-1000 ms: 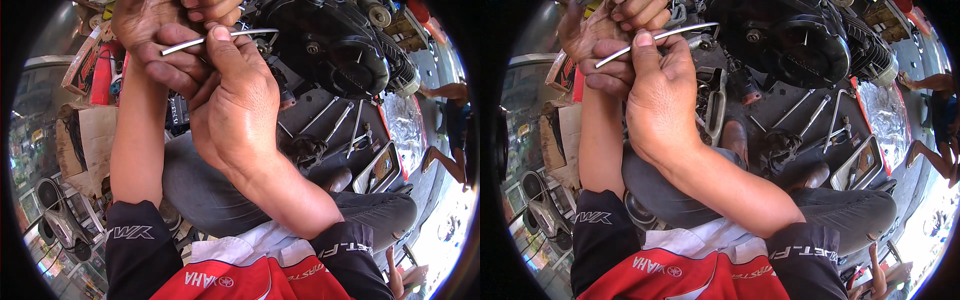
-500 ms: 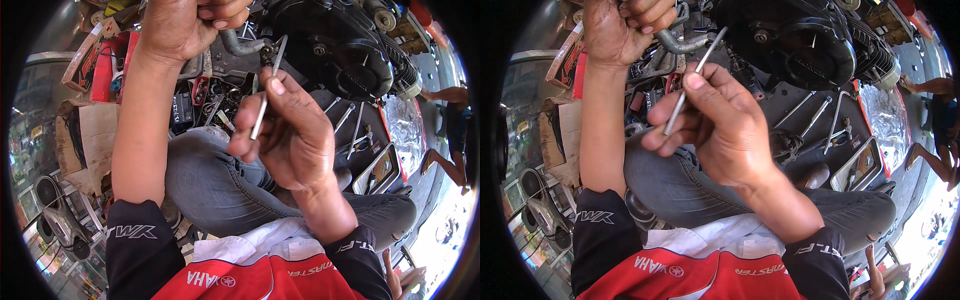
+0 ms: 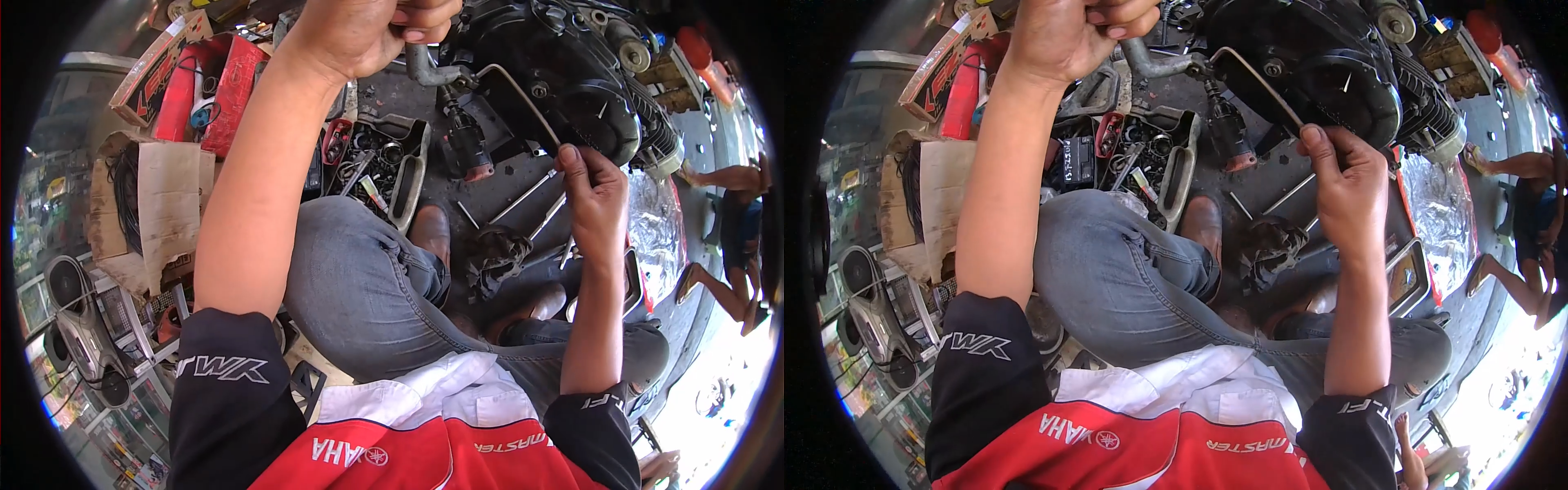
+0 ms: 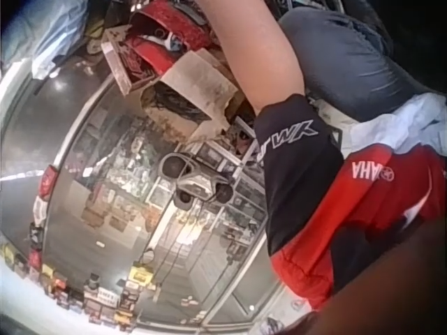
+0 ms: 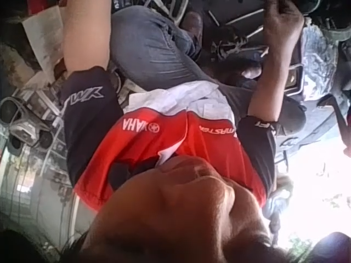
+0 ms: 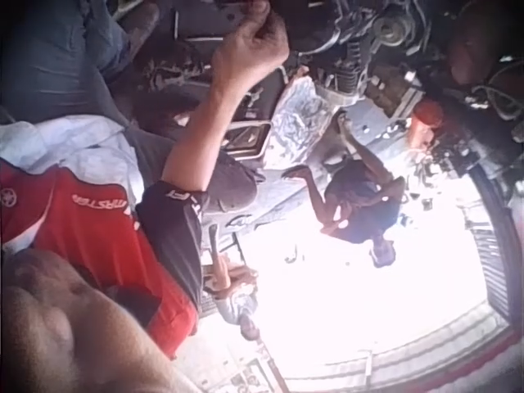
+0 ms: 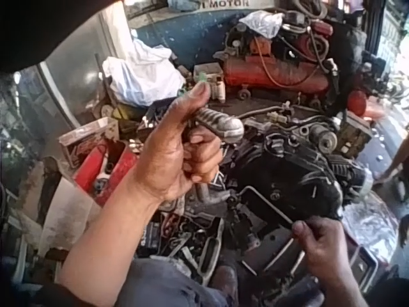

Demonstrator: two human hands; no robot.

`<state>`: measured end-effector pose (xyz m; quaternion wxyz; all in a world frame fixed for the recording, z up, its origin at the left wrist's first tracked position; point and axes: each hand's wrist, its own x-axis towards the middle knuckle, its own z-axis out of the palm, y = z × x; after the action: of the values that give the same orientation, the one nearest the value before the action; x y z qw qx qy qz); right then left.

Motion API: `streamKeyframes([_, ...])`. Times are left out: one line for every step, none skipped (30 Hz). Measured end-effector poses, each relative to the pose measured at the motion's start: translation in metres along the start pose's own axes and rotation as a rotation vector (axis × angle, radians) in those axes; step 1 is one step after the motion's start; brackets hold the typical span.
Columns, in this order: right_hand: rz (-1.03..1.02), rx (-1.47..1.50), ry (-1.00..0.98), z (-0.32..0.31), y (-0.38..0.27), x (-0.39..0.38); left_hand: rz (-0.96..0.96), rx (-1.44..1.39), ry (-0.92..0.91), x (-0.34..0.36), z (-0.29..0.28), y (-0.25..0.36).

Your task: Repairing or assembling a motorcycle engine component.

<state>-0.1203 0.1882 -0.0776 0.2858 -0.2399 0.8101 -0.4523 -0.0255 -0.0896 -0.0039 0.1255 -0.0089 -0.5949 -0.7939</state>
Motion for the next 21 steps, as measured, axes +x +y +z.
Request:
streamKeyframes([-0.194,-0.152,0.168,0.004,0.003,0.000,-0.025,-0.014,0.038,-0.001,0.001,0.000])
streamKeyframes([-0.306,-0.323,0.302,0.007,0.005,-0.002,-0.050,-0.028,0.077,-0.001,0.003,0.000])
streamKeyframes([-0.388,-0.310,0.338,0.009,0.005,-0.004,-0.074,-0.044,0.116,-0.003,0.005,0.000])
streamKeyframes([-0.279,-0.189,0.231,0.010,0.004,-0.004,-0.058,-0.050,0.120,-0.003,0.007,0.001])
streamKeyframes([-0.189,-0.069,0.152,0.010,0.003,-0.005,-0.043,-0.053,0.120,-0.004,0.009,0.002])
streamKeyframes([-0.234,0.116,0.013,0.010,0.000,-0.005,-0.027,-0.056,0.120,-0.004,0.010,0.002])
streamKeyframes([-0.184,0.104,0.018,0.009,-0.003,-0.003,-0.012,-0.059,0.121,-0.004,0.011,0.003])
streamKeyframes([-0.170,0.151,0.016,0.008,-0.006,-0.001,-0.032,-0.073,0.126,-0.005,0.011,0.003])
streamKeyframes([-0.220,0.230,-0.030,0.006,-0.010,0.000,-0.036,-0.081,0.129,-0.004,0.011,0.003])
streamKeyframes([-0.200,0.413,0.022,0.006,-0.014,0.001,-0.040,-0.090,0.131,-0.004,0.010,0.003])
streamKeyframes([-0.178,0.516,0.040,0.004,-0.018,0.000,-0.060,-0.053,0.138,-0.004,0.009,0.002])
streamKeyframes([-0.236,0.683,-0.025,0.005,-0.022,-0.002,-0.079,-0.014,0.148,-0.004,0.007,0.001])
streamKeyframes([-0.227,0.844,-0.029,0.005,-0.026,-0.005,-0.067,-0.013,0.158,-0.004,0.005,0.000])
streamKeyframes([-0.294,0.847,-0.106,0.006,-0.031,-0.007,-0.073,-0.022,0.156,-0.004,0.004,-0.001])
streamKeyframes([-0.273,0.824,-0.065,0.008,-0.035,-0.009,-0.081,-0.032,0.154,-0.004,0.003,-0.002])
streamKeyframes([-0.215,0.800,-0.019,0.008,-0.041,-0.010,-0.084,-0.081,0.163,-0.004,0.002,-0.003])
streamKeyframes([-0.246,0.797,-0.021,0.008,-0.046,-0.008,-0.083,-0.085,0.164,-0.003,0.001,-0.003])
streamKeyframes([-0.341,0.603,0.065,0.008,-0.051,-0.002,-0.096,-0.091,0.171,-0.002,0.000,-0.003])
streamKeyframes([-0.463,0.416,0.137,0.007,-0.057,0.005,-0.108,-0.096,0.174,-0.001,0.000,-0.002])
streamKeyframes([-0.462,0.381,0.136,0.006,-0.062,0.012,-0.101,-0.146,0.217,0.000,0.000,-0.001])
streamKeyframes([-0.434,0.363,0.149,0.006,-0.066,0.019,-0.099,-0.148,0.211,0.001,0.000,0.000])
